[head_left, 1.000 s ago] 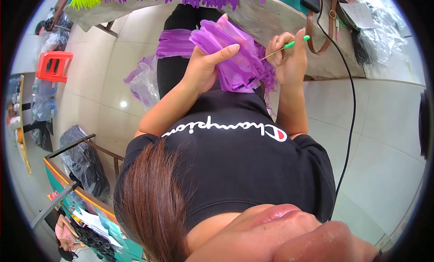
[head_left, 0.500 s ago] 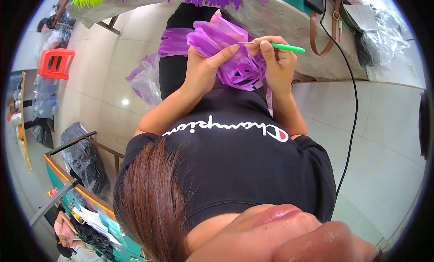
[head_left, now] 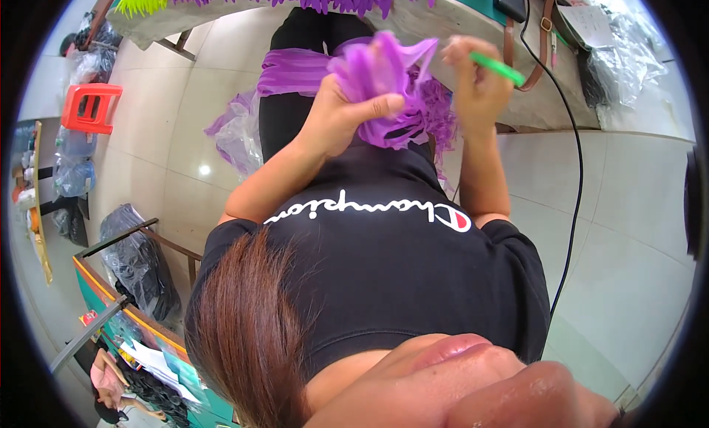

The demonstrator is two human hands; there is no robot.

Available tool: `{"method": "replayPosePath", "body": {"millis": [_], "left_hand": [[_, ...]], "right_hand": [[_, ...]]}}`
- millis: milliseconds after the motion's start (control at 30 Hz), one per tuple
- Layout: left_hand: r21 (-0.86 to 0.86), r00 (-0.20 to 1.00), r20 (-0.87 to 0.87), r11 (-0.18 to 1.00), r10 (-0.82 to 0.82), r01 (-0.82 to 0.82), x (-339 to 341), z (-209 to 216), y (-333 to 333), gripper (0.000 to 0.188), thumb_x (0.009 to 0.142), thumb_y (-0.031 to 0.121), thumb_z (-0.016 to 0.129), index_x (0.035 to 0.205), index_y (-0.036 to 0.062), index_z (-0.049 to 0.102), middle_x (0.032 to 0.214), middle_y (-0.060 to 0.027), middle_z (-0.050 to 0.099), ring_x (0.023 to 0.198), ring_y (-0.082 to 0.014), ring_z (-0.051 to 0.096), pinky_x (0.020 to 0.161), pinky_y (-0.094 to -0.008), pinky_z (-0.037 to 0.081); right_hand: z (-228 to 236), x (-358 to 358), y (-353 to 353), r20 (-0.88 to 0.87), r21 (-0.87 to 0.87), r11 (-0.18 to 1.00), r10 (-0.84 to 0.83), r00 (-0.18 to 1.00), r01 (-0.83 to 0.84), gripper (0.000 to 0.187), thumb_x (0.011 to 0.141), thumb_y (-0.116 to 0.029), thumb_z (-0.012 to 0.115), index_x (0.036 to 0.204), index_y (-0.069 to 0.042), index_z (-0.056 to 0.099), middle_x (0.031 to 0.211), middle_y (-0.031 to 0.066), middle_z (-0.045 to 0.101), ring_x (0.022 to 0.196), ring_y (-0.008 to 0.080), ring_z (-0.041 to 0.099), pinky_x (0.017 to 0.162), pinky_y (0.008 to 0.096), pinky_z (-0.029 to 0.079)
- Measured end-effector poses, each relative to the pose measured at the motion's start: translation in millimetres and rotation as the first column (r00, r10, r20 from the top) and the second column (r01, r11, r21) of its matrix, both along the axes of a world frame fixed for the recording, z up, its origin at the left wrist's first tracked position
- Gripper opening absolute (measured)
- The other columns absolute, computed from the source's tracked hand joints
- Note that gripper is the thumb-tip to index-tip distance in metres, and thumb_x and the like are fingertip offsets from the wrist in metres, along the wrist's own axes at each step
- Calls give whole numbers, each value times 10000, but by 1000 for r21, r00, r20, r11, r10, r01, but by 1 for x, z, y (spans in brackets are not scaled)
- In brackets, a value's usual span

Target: Assembling purple plastic fringe into bundles using a green tool.

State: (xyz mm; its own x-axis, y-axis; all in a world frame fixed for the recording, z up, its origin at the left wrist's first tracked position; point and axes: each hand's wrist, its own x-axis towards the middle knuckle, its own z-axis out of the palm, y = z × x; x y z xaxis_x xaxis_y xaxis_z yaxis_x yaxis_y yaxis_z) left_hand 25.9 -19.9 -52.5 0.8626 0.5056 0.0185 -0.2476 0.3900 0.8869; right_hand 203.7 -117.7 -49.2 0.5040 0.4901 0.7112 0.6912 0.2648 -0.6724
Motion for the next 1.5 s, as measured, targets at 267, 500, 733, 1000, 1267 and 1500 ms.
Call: {"method": "replayPosePath", "body": {"millis": [267, 500, 733, 1000, 1267, 1500], "left_hand": [[-194, 827, -36, 815, -561, 545, 0, 5, 8, 416, 736, 183, 796, 1066, -6, 626, 898, -62, 643, 812, -150, 613, 741, -267, 481], [-201, 996, -56, 976, 70, -80, 14, -1, 1, 176, 884, 127, 663, 979, -19, 642, 855, -70, 667, 732, -137, 639, 694, -268, 516], [-187, 984, -32, 966, 174, -177, 22, -1, -3, 123, 891, 122, 655, 895, 0, 639, 826, -55, 663, 738, -112, 632, 684, -252, 512], [-163, 982, -34, 969, 185, -188, 22, -4, -3, 119, 897, 124, 648, 889, 5, 640, 819, -55, 659, 726, -107, 626, 665, -246, 509], [-161, 980, -29, 966, 198, -201, 24, -2, -4, 125, 899, 124, 646, 874, 2, 639, 792, -54, 656, 698, -103, 620, 634, -236, 503], [144, 957, -45, 949, 288, -279, 25, -6, -4, 120, 895, 116, 650, 864, 0, 644, 781, -49, 655, 682, -92, 613, 618, -221, 481]], "right_hand": [[-9, 121, 23, -346, 77, 997, 12, 938, 15, 184, 936, -138, 588, 984, 32, 640, 790, 94, 667, 665, 141, 635, 637, 257, 519], [2, 11, -7, -327, 25, 960, 272, 905, -280, 109, 947, -86, 543, 922, 10, 587, 850, 147, 660, 690, 196, 638, 654, 285, 520], [-8, -24, -16, 438, 5, 973, 205, 875, -231, 158, 813, -7, 689, 955, 9, 624, 854, 170, 664, 728, 265, 661, 639, 314, 536], [-9, -23, -16, 494, -6, 971, 209, 844, -237, 220, 758, 4, 723, 961, 3, 636, 874, 154, 668, 743, 267, 660, 650, 321, 541], [-9, -23, -16, 533, -20, 978, 184, 826, -206, 253, 707, 18, 738, 942, -1, 648, 884, 144, 656, 746, 268, 653, 649, 322, 539], [10, -30, -26, 467, -403, 915, 176, 867, 32, 131, 736, 7, 684, 856, -20, 639, 792, 112, 602, 686, 248, 546, 627, 338, 438]]}}
